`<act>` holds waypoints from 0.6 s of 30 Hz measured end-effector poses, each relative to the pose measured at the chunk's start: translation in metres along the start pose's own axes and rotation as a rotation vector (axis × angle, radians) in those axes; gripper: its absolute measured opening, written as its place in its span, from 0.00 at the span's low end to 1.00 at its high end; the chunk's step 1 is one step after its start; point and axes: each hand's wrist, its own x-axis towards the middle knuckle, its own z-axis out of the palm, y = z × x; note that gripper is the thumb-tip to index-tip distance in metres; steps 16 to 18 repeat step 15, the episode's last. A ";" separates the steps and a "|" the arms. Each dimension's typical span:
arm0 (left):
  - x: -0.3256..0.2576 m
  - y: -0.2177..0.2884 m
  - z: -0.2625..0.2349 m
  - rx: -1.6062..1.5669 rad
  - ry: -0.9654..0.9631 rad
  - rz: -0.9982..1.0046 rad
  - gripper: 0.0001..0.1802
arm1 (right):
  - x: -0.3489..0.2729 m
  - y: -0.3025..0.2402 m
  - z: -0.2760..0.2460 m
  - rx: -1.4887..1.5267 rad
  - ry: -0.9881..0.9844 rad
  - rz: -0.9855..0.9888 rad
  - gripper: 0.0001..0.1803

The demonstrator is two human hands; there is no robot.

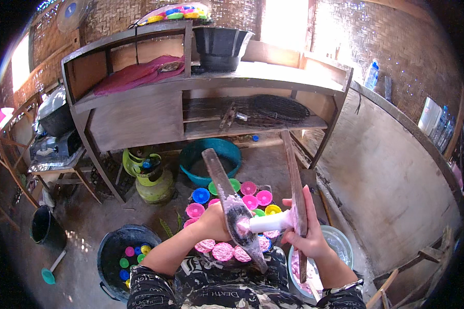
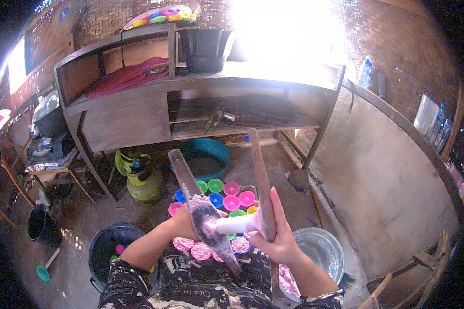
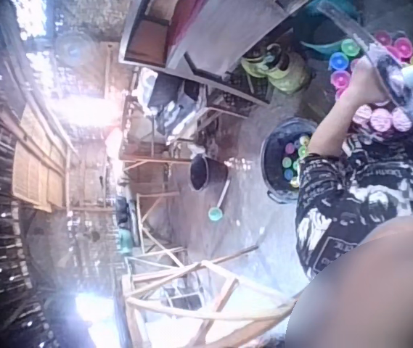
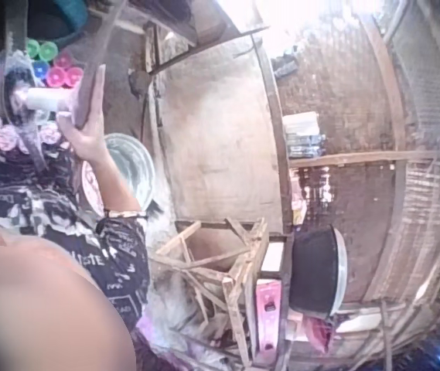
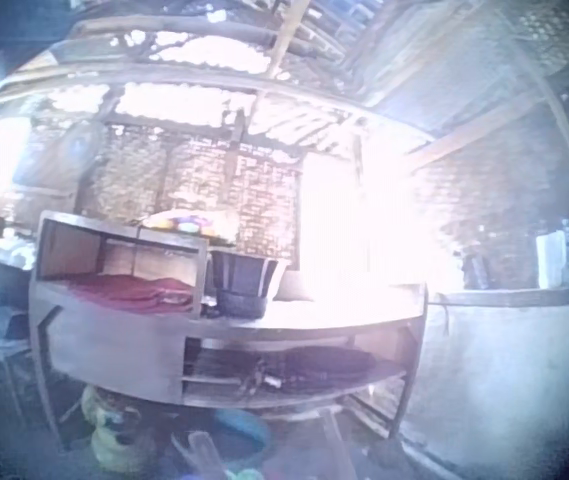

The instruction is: The person assembles pink doughnut-shaped items into colorful plastic cups arranged on a woven tray. They pick up the doughnut items and place them into the cups, then move the tray to a lower area and continue filling the cups with the doughnut items.

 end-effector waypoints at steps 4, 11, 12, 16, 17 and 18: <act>-0.004 -0.024 -0.015 0.015 0.107 -0.066 0.18 | 0.034 0.005 0.024 -0.736 -0.115 -0.457 0.52; -0.005 -0.082 -0.003 -0.108 0.137 0.044 0.18 | 0.058 0.031 0.060 -0.917 -0.214 -0.427 0.49; -0.005 -0.087 -0.001 -0.161 0.145 0.072 0.17 | 0.061 0.038 0.065 -0.912 -0.213 -0.431 0.50; 0.010 -0.086 -0.004 -0.114 0.127 0.141 0.18 | 0.062 0.047 0.070 -0.960 -0.166 -0.472 0.51; 0.010 -0.086 -0.004 -0.114 0.127 0.141 0.18 | 0.062 0.047 0.070 -0.960 -0.166 -0.472 0.51; 0.010 -0.086 -0.004 -0.114 0.127 0.141 0.18 | 0.062 0.047 0.070 -0.960 -0.166 -0.472 0.51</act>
